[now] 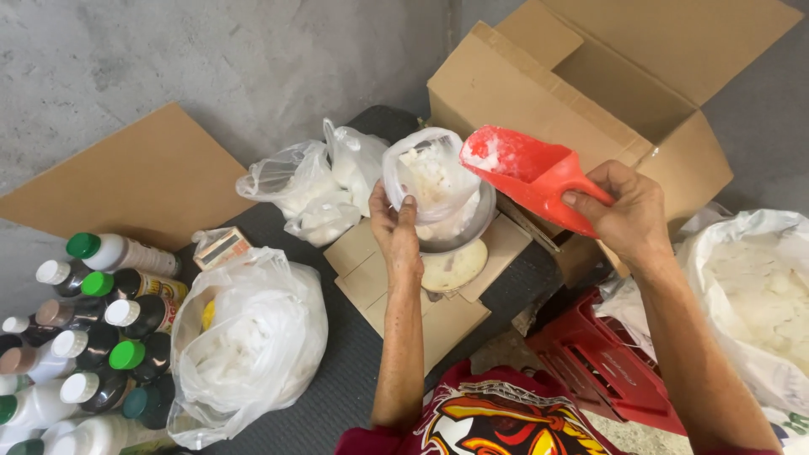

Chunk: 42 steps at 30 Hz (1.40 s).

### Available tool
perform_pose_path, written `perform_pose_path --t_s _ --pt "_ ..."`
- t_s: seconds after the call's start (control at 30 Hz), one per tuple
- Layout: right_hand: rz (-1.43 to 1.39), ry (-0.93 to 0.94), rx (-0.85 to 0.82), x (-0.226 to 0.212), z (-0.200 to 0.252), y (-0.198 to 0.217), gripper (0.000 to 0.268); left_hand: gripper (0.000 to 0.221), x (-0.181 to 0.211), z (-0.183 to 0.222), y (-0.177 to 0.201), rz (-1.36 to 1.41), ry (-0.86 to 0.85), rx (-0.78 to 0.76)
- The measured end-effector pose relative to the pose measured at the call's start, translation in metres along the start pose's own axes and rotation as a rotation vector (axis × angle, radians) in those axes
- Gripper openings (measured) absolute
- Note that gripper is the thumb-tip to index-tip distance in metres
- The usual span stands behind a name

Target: Weighing white powder from a large bag into smaller plastic bags using a scale and a scoop.

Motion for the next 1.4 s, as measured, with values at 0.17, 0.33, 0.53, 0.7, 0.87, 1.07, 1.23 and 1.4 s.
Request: perform_pose_path --t_s 0.17,0.33,0.53,0.7,0.87,1.07,1.23,1.4 --pt "0.101 0.040 0.055 -0.001 0.011 0.028 0.013 0.063 0.009 0.011 -0.013 -0.172 -0.167 0.070" --pt "0.190 -0.003 0.134 0.022 0.024 0.073 0.012 0.067 0.029 0.035 -0.039 -0.630 -0.430 0.145" --pt "0.156 0.003 0.311 0.052 0.062 0.168 0.015 0.054 0.017 0.076 -0.108 -0.953 -0.725 0.122" --pt "0.763 -0.254 0.349 0.076 0.111 0.259 0.023 0.026 -0.051 0.125 -0.184 -0.624 -0.557 -0.445" --pt "1.140 -0.535 0.258 0.141 0.150 0.311 0.036 0.020 -0.130 0.193 -0.260 -0.699 -0.418 -0.876" --pt "0.833 -0.313 0.312 0.159 0.137 0.288 0.055 0.033 -0.276 0.258 -0.304 -0.436 0.119 -0.950" --pt "0.266 0.275 0.621 0.101 0.120 0.261 0.056 0.047 -0.342 0.287 -0.328 -0.151 0.828 -0.645" --pt "0.003 0.350 0.463 0.178 0.103 0.236 0.059 0.053 -0.338 0.298 -0.341 0.019 1.274 -0.443"
Point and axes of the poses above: each hand's wrist, its own z-axis away from the middle knuckle, its own y-axis out of the back of the hand, x = y × z, the point moved 2 cm from there along -z, towards the middle knuckle, and after that the axes turned 4 degrees about z, right-handed, at the moved point
